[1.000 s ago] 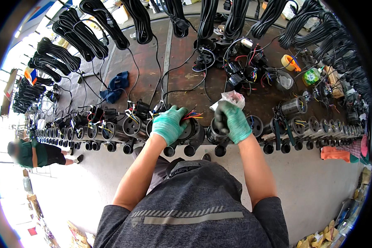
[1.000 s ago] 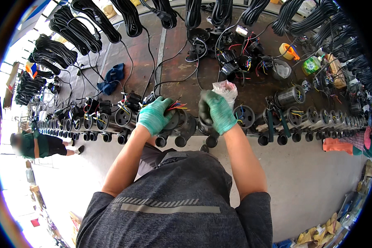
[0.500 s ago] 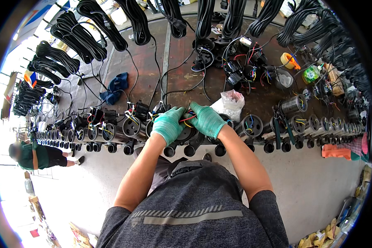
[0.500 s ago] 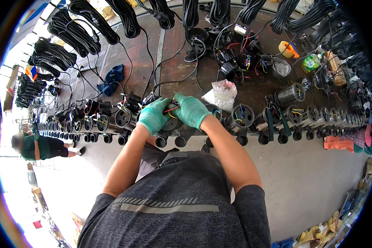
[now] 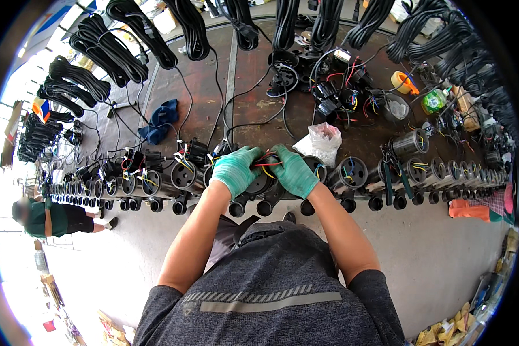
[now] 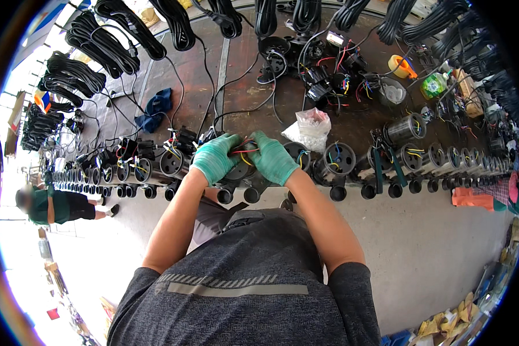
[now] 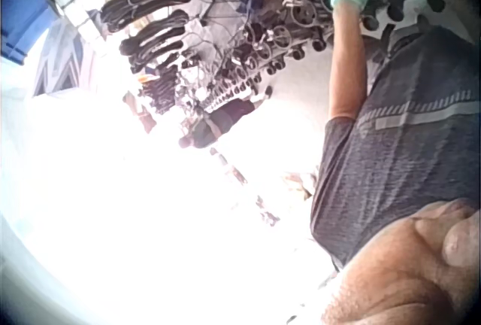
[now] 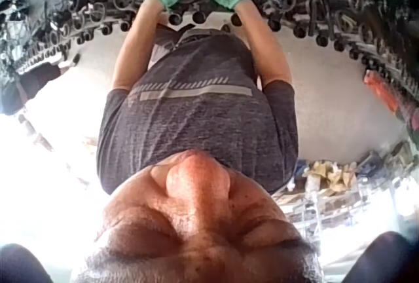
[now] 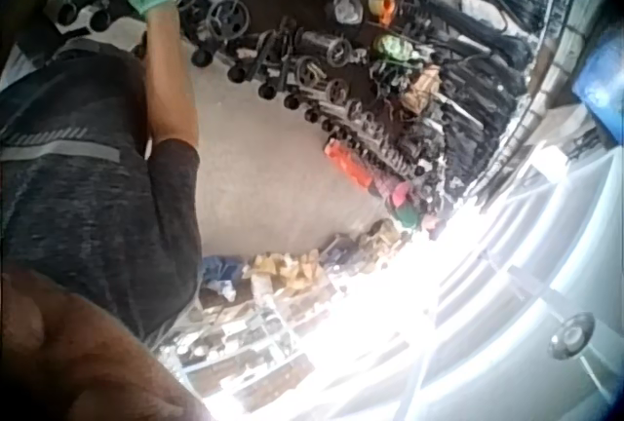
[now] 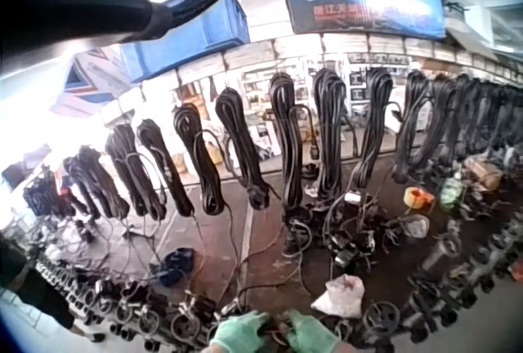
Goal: The person assembles cylindrical electrical components at a workbench, inserting and securing wires into the units using both hands. They repeatedly pick up components, route wires, and place the assembled units into a row of holders along the bench.
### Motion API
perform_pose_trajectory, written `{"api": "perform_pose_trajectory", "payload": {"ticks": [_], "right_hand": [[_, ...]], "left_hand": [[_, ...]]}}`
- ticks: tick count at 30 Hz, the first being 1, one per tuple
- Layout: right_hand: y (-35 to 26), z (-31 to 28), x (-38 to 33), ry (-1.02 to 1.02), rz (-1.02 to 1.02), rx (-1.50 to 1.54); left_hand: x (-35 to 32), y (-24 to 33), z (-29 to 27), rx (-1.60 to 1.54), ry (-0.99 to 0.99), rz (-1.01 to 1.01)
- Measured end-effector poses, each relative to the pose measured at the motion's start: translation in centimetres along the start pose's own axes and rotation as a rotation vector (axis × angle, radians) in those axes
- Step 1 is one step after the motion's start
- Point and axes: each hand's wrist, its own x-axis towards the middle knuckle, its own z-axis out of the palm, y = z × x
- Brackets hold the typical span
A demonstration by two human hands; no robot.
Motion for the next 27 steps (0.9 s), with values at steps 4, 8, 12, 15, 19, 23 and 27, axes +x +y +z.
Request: {"api": "perform_pose_trajectory", "payload": {"ticks": [4,8,12,15,19,23,27], "right_hand": [[-1.0,-0.1,-0.2,0.027,0.205,0.354],[-2.9,-1.8,-0.5,0.191,0.519,1.275],[-6.5,-8.3,-1.7,0.136,0.279,1.149],[-5.5,-10.6,-6.3,-0.183,0.273,0.562],[-2.3,-10.4,-11.6,-0.509,0.330,-0.211],[-3.4,-9.9,-14.4,-0.567,0.397,-0.736],[-6.2,-8.9,-9.8,-0.141,0.112,-0.375]], "left_hand": [[0.3,0.1,-0.3,0.016,-0.025,-0.004],[0.3,-0.9,-0.2,-0.019,0.029,-0.036],[0.1,-2.2,0.1,-0.039,0.009,-0.088],[0.2,-2.6,0.6,-0.069,0.007,-0.083],[0.2,-3.7,1.5,-0.285,0.076,0.050],[-0.6,-3.8,1.2,-0.668,0.017,-0.060],[-0.6,-2.9,-0.1,-0.604,-0.063,-0.104]]}}
